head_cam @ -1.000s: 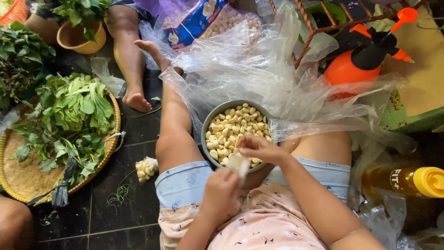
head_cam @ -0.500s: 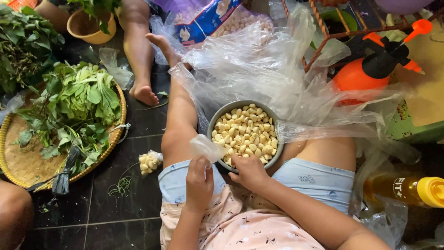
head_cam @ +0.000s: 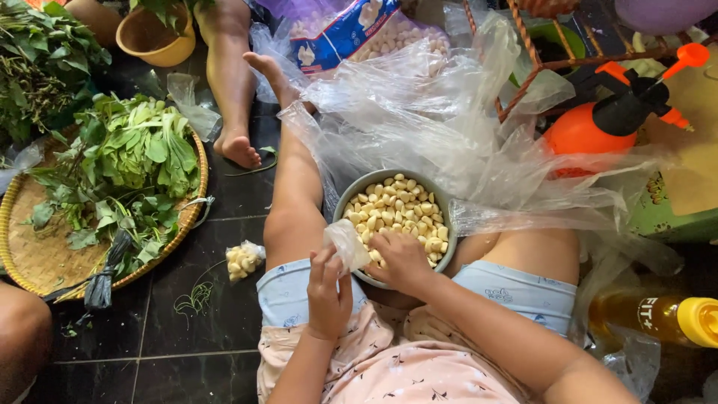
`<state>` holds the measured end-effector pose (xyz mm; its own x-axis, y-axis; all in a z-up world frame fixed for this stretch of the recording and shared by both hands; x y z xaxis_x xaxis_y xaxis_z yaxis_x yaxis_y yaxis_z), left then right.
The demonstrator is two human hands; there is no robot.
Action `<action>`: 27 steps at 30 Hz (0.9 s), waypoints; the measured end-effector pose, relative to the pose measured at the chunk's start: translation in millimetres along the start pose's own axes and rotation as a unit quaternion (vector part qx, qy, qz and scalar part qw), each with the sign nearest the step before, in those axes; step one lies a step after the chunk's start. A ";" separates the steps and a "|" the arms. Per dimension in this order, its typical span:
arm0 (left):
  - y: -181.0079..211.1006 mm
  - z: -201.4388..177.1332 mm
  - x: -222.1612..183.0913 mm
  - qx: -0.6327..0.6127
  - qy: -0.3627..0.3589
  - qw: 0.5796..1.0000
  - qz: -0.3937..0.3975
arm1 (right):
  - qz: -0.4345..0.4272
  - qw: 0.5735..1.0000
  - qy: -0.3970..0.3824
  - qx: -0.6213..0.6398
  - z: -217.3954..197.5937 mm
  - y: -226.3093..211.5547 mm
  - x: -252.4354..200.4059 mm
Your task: Peeling garlic cloves and placing them into small plastic bags while sitting on the floor.
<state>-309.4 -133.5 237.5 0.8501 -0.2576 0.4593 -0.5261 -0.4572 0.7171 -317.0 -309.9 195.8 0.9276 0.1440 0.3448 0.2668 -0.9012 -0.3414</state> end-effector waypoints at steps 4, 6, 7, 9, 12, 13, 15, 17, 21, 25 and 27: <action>0.9 0.0 0.8 -0.008 0.011 1.000 -0.003 | -0.095 0.992 -0.079 -0.018 36.8 18.1 15.5; -5.2 0.9 -1.9 -0.007 0.011 1.000 0.000 | -0.111 0.985 -0.131 -0.027 51.0 22.0 19.6; -9.1 0.6 -5.8 0.006 0.031 0.999 0.005 | -0.106 0.986 -0.119 -0.041 50.1 21.3 19.3; -19.3 1.6 -13.8 0.019 0.046 0.999 0.012 | -0.095 0.988 -0.107 -0.053 44.4 16.4 20.3; -26.3 0.6 -20.6 0.021 0.079 0.996 0.029 | -0.099 0.991 -0.031 -0.084 26.8 7.2 23.1; -24.3 -0.3 -18.5 0.027 0.072 0.997 0.026 | -0.096 0.992 -0.018 -0.080 26.3 6.5 24.3; -19.0 -0.8 -14.9 0.031 0.061 0.997 0.029 | -0.087 0.993 -0.001 -0.078 29.6 9.9 24.7; -15.2 -1.1 -12.9 0.027 0.063 0.997 0.018 | -0.056 0.998 0.034 -0.011 37.6 19.5 22.3; -12.3 -0.8 -11.3 0.023 0.050 0.998 0.027 | 0.002 0.998 -0.014 -0.058 51.2 43.4 25.4; -14.5 1.9 -10.8 0.037 0.050 0.998 0.017 | 0.026 0.998 0.028 -0.047 39.8 50.9 25.6; -11.9 2.2 -8.0 0.031 0.048 0.998 0.018 | 0.002 0.997 0.064 -0.048 35.9 48.3 26.5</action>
<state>-309.9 -127.8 224.1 0.8228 -0.1933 0.5345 -0.5510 -0.5018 0.6667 -270.1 -335.0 157.1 0.8862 0.0923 0.4541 0.2308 -0.9377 -0.2598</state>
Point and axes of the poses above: each hand's wrist, its own x-axis towards the middle knuckle, its own z-axis out of the palm, y = z × x, the point moved 4 cm from there along x, towards the middle knuckle, and after that the axes turned 10 degrees about -z, right-handed, at the moved point
